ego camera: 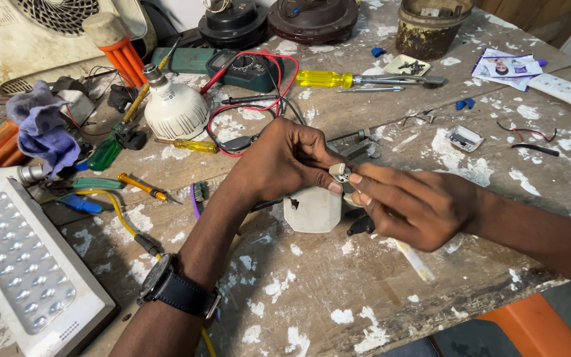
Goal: The person disassembles a small white plastic appliance at a cluttered workbench. They brush the housing with a toothbrush, pry open the casing with a metal tool and tweezers, remove internal parts, and use an orange-handled screwdriver to unscrew and separate components, laying the removed parts on the bench.
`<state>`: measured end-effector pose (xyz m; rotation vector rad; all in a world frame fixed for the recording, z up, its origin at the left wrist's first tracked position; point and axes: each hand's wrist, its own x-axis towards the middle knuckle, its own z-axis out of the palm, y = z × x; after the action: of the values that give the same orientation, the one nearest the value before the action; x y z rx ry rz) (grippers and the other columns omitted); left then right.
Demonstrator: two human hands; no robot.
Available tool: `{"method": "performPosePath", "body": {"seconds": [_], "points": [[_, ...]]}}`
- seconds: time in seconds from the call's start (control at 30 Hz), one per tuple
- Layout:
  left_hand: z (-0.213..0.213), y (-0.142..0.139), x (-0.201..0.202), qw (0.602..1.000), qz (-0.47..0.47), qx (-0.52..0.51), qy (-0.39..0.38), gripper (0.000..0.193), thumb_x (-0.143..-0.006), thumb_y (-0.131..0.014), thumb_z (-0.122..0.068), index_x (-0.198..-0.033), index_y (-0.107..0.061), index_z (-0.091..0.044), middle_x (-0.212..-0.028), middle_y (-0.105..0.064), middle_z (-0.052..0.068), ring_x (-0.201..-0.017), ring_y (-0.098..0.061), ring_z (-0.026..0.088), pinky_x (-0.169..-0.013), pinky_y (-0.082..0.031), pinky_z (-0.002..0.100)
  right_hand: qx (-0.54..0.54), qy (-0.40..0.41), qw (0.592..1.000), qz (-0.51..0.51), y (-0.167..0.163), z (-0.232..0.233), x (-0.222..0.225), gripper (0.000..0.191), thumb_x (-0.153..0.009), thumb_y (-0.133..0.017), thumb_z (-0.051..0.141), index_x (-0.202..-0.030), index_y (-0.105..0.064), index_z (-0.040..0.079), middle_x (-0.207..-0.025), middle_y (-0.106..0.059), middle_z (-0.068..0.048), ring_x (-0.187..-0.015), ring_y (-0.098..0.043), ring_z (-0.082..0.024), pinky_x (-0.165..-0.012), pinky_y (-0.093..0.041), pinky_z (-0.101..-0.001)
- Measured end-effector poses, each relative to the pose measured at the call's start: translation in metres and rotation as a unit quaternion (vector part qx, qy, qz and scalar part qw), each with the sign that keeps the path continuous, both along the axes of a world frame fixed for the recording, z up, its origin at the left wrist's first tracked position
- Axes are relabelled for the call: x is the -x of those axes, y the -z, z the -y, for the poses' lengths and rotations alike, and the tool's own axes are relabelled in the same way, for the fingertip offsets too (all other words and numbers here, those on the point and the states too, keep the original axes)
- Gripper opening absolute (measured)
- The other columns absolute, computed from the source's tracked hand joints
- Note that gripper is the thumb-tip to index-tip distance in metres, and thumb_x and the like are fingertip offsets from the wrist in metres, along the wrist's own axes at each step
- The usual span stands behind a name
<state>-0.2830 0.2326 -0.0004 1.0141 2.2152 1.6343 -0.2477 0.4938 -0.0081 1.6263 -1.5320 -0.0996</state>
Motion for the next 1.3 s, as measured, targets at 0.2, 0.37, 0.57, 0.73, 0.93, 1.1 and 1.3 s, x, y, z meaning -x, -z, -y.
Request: {"method": "performPosePath", "body": {"seconds": [0.2,0.37,0.57,0.73,0.93,1.1,1.3], "points": [[0.004,0.002,0.002,1.0,0.015,-0.002,-0.005,0.019,-0.075,-0.088,0.002,-0.089,-0.075,0.0,-0.09,-0.081,0.009,-0.082,-0.075,0.008,-0.075,-0.062,0.025,0.055,-0.049,0.987,0.145,0.001,0.003,0.007,0.016,-0.093,-0.07,0.001,-0.097,-0.064,-0.014,-0.111,-0.067,-0.029,-0.102,-0.073,-0.042,-0.077,-0.067,-0.0438],[0.006,0.004,0.003,1.0,0.019,-0.015,0.013,0.019,-0.076,-0.087,0.002,-0.089,-0.074,0.001,-0.09,-0.081,0.009,-0.083,-0.075,0.008,-0.075,-0.062,0.024,0.04,-0.033,0.993,0.106,0.001,0.004,0.004,0.015,-0.09,-0.069,0.002,-0.097,-0.063,-0.011,-0.112,-0.067,-0.03,-0.1,-0.074,-0.042,-0.068,-0.064,-0.0413],[0.009,0.006,0.004,1.0,0.006,-0.024,0.014,0.019,-0.076,-0.087,0.002,-0.088,-0.072,0.001,-0.089,-0.08,0.008,-0.083,-0.074,0.007,-0.076,-0.062,0.024,0.03,-0.011,0.997,0.07,0.004,0.001,0.003,0.013,-0.089,-0.069,0.001,-0.094,-0.062,-0.007,-0.112,-0.07,-0.029,-0.098,-0.076,-0.04,-0.057,-0.057,-0.0347],[0.01,0.007,0.006,1.0,-0.009,-0.012,0.001,0.021,-0.076,-0.089,0.002,-0.085,-0.07,0.001,-0.086,-0.079,0.008,-0.08,-0.071,0.006,-0.073,-0.061,0.025,0.09,-0.04,0.983,0.154,-0.001,0.018,0.005,0.015,-0.092,-0.07,-0.004,-0.093,-0.056,-0.008,-0.109,-0.067,-0.028,-0.103,-0.074,-0.04,-0.082,-0.066,-0.04],[0.006,0.002,0.003,1.0,-0.012,0.015,0.001,0.021,-0.075,-0.09,-0.001,-0.083,-0.071,0.0,-0.084,-0.08,0.008,-0.078,-0.074,0.008,-0.072,-0.063,0.026,0.331,-0.019,0.895,0.298,-0.025,0.004,0.018,0.009,-0.102,-0.056,-0.014,-0.102,-0.049,-0.009,-0.107,-0.065,-0.026,-0.099,-0.076,-0.034,-0.083,-0.069,-0.039],[-0.001,-0.002,0.002,1.0,0.002,0.016,0.002,0.02,-0.076,-0.088,0.0,-0.084,-0.069,-0.001,-0.085,-0.08,0.007,-0.08,-0.076,0.009,-0.075,-0.063,0.027,0.31,-0.082,0.812,0.488,-0.01,-0.015,0.03,0.012,-0.109,-0.055,-0.013,-0.112,-0.046,-0.006,-0.11,-0.067,-0.029,-0.095,-0.076,-0.031,-0.081,-0.07,-0.0392],[-0.007,-0.005,0.001,1.0,0.021,0.008,0.001,0.019,-0.078,-0.086,0.001,-0.086,-0.068,-0.002,-0.087,-0.08,0.007,-0.083,-0.077,0.009,-0.077,-0.064,0.027,0.301,-0.11,0.719,0.616,0.0,-0.03,0.039,0.012,-0.105,-0.061,-0.005,-0.104,-0.05,-0.001,-0.107,-0.073,-0.027,-0.085,-0.076,-0.026,-0.073,-0.067,-0.0381]]}}
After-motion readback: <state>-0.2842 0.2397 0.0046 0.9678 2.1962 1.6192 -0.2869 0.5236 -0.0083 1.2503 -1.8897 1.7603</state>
